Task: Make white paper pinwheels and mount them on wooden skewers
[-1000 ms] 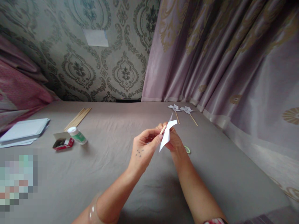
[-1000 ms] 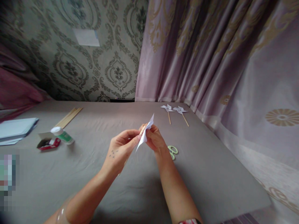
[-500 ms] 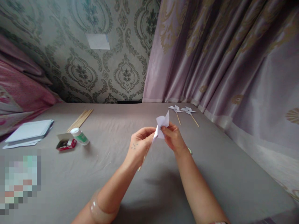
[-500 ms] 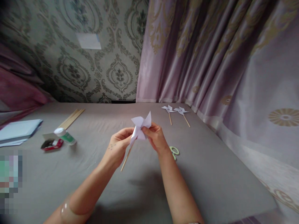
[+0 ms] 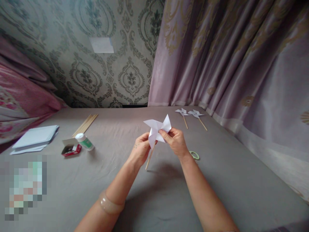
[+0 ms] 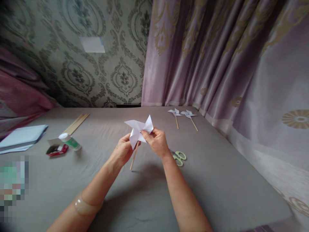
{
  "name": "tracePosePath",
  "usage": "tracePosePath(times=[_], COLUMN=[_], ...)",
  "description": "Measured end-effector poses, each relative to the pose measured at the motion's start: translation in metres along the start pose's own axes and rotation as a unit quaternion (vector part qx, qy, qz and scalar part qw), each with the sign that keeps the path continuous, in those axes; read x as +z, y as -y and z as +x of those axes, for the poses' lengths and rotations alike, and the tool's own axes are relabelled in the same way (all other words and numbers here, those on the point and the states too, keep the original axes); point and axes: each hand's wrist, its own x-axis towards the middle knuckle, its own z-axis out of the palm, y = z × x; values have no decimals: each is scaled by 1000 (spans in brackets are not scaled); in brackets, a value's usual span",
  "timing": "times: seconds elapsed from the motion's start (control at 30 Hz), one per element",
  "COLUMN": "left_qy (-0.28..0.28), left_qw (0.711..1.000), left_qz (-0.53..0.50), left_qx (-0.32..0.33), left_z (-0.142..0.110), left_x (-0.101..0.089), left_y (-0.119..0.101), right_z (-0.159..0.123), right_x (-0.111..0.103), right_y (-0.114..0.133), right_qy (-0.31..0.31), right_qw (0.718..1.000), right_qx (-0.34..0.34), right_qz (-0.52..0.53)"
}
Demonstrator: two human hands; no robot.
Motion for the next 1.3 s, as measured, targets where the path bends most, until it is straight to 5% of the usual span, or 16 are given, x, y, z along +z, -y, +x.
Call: tracePosePath(times=[0.33,0.57,0.73,1.0,1.3], left_qy=[34,177,164,124,156], left_qw=[999,983,973,957,945], left_qz=[-2,40,132,219,250], left_qx=[1,3,97,141,144], left_z=[6,5,0,-8,-10], left_x=[-9,-23,-26,-22,-25], left_y=[6,-16,-26,-41,-45], right_z=[1,-3,-7,-16,-19], right_x=[1,6,8,15,17], right_y=[-10,-5,3,17,21], right_qy=[-25,-17,1,24,37], right_qw=[993,985,982,974,970], right_qx=[-56,-101,-106,-127,-138], right_qz=[-99,-137,-158,-186,-195])
